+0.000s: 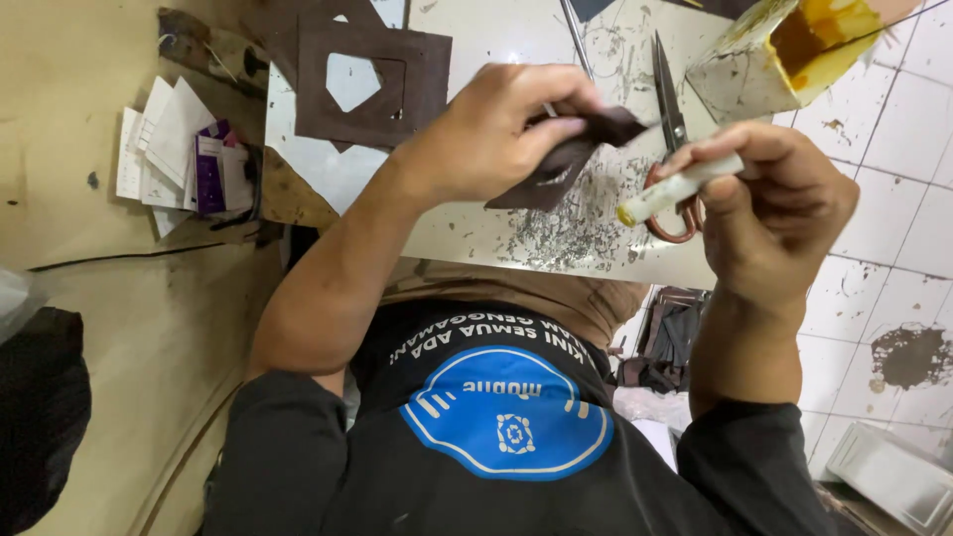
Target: The person assembles small square leather frames by applying glue to the edges of a brown leather piece with a rectangular cutout, then attaching a black mesh insert. They trim excess material with scissors and press the edges to secure the bond. The process is repeated for multiple frames.
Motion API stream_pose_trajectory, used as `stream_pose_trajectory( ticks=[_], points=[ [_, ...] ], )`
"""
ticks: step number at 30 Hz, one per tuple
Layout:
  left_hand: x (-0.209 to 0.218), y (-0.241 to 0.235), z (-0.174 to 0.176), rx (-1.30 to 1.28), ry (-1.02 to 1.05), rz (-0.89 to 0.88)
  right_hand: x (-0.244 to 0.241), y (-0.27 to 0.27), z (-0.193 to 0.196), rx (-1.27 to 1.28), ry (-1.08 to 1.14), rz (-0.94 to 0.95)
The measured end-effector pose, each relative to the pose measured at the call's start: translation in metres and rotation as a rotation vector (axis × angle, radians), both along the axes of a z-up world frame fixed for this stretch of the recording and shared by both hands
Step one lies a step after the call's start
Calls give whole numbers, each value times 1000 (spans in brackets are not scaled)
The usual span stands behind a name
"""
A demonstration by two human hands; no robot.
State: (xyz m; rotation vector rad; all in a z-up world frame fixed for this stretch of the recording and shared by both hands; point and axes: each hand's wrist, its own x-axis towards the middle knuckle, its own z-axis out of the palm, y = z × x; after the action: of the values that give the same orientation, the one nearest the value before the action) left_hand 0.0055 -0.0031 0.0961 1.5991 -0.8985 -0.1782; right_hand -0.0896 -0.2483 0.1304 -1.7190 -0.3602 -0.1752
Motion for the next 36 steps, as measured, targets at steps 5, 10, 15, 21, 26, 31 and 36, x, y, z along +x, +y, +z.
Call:
stream_pose_trajectory(
  ticks=[5, 10, 15, 21, 26, 31, 36],
  points=[
    [34, -43, -13, 183, -80, -188, -1, 8, -3, 110, 7, -27],
    [36, -41, -38, 529, 54, -156, 12, 17, -8, -64, -6, -9],
    [-13, 4, -76, 461, -240, 438, 33, 8, -68, -317, -57, 88],
    [-53, 11, -108, 607, -287, 647, 51, 26, -75, -481, -132, 147],
    [-54, 13, -92, 656, -311, 635, 60, 26, -92, -565, -236, 148],
    [-53, 13, -85, 628, -293, 627, 64, 31, -91, -625, -337, 142],
    [-53, 12, -87, 628, -284, 650, 63, 37, -76, -625, -337, 195]
  ],
)
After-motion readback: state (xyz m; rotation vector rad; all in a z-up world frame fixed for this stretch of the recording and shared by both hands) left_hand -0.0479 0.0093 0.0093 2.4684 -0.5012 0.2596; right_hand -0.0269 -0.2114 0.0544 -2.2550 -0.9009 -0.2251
